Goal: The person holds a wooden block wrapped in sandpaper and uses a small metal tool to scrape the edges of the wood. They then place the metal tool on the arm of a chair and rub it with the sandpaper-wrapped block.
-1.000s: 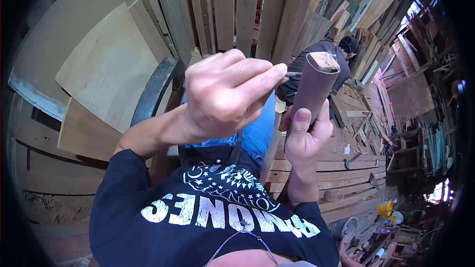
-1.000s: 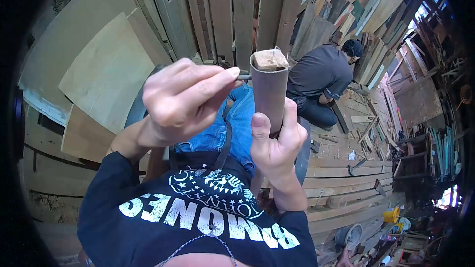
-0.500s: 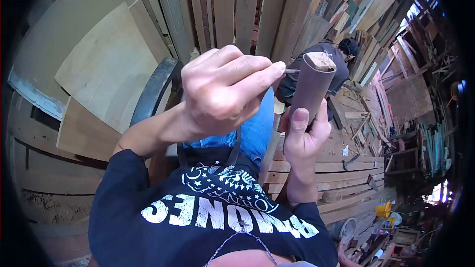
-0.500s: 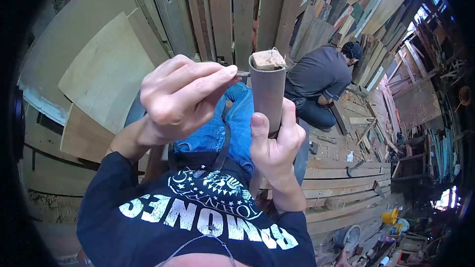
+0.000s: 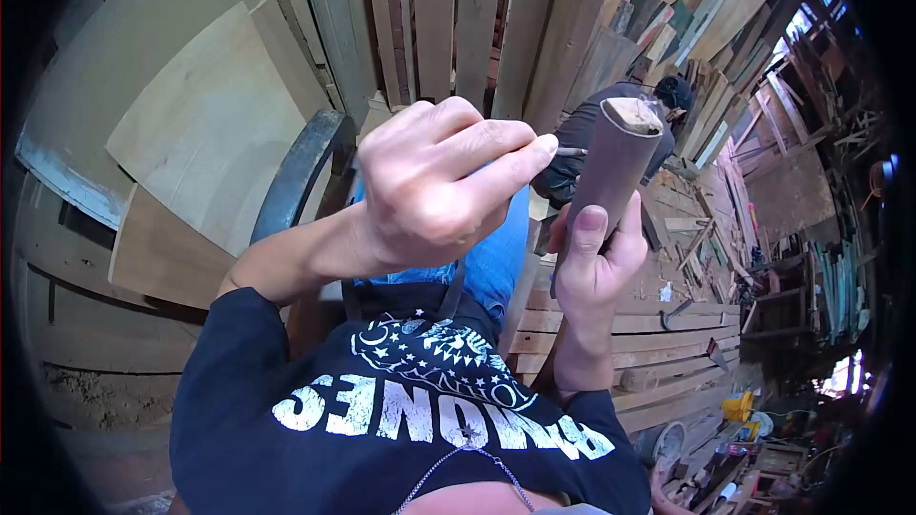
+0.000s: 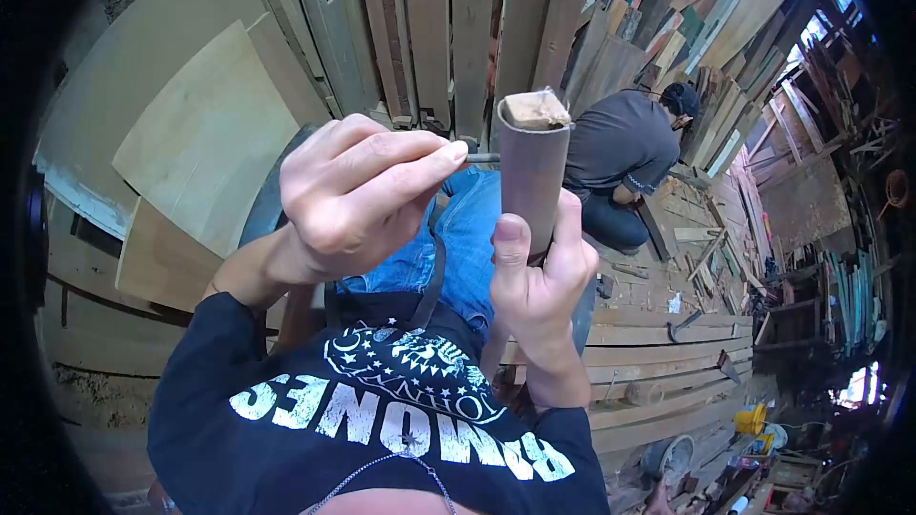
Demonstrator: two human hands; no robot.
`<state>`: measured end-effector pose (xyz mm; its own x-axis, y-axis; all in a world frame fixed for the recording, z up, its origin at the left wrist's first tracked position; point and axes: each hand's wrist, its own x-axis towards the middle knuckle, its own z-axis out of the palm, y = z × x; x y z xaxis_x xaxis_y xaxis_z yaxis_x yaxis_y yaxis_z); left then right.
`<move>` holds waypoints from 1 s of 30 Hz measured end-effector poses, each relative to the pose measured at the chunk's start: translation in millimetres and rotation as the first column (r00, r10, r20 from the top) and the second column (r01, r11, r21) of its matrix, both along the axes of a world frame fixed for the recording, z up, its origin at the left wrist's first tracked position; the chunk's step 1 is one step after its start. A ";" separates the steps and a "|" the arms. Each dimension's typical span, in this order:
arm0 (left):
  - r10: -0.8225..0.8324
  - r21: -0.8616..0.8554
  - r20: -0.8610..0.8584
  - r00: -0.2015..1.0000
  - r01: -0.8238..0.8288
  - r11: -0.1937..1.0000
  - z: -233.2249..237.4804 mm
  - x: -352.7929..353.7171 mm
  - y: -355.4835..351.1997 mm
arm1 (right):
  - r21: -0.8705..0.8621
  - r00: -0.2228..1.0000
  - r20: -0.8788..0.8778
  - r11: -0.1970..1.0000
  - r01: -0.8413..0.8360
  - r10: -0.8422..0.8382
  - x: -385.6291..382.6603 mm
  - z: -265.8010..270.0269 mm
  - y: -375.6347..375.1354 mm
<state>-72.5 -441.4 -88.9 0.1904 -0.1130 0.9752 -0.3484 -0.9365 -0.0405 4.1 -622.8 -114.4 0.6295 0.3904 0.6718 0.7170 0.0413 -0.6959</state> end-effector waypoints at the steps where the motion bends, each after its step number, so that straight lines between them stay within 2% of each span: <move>1: 0.004 0.003 0.008 1.000 -0.004 1.000 -0.3 -0.5 0.5 | -0.001 1.000 -0.001 1.000 0.001 -0.001 -0.9 -0.4 0.1; 4: 0.013 0.004 0.013 1.000 -0.013 1.000 0.4 -0.2 0.7 | -0.040 0.999 0.035 0.999 0.014 -0.012 -1.2 1.5 2.0; 7: 0.025 -0.002 0.001 1.000 -0.025 1.000 1.5 -2.1 1.1 | -0.032 1.000 -0.020 0.999 -0.009 0.008 -0.9 1.4 3.1; 10: 0.033 0.005 0.002 0.999 -0.033 0.999 2.1 -1.4 1.0 | -0.049 0.998 0.055 0.999 0.015 -0.013 -0.4 -0.2 2.1; 12: 0.042 0.008 0.011 0.999 -0.042 0.999 2.3 -0.7 1.6 | -0.028 0.999 -0.031 1.000 0.011 -0.012 -0.5 3.8 2.9; 16: 0.021 0.010 0.028 0.999 -0.021 1.000 1.6 -0.6 2.4 | -0.007 0.997 0.071 1.000 0.022 -0.022 4.8 -4.7 1.4; 18: 0.028 0.004 0.029 0.999 -0.028 1.000 3.1 -0.5 3.1 | -0.094 0.989 0.008 0.985 0.147 -0.147 8.6 8.5 1.3; 20: -0.004 0.012 0.061 0.998 0.003 1.000 5.1 -1.6 4.2 | -0.026 0.986 -0.142 0.996 0.089 -0.092 10.7 9.7 -0.2; 24: -0.019 0.037 0.069 0.997 0.017 0.999 6.2 -2.5 5.6 | 0.075 0.996 -0.082 0.997 -0.011 0.017 10.7 12.6 -7.9; 27: -0.039 0.022 0.078 0.996 0.037 0.999 6.6 -4.2 4.5 | 0.033 0.989 -0.133 0.998 -0.058 0.062 8.5 12.3 -10.4; 30: -0.063 0.031 0.080 0.995 0.061 0.998 9.0 -5.6 2.8 | 0.003 0.992 -0.100 0.997 -0.077 0.077 8.2 10.8 -11.5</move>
<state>-78.1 -438.6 -79.9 0.1028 -0.1501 0.9833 -0.4005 -0.9111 -0.0972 12.4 -634.3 -103.7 0.6617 0.4411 0.6064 0.6384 0.0927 -0.7641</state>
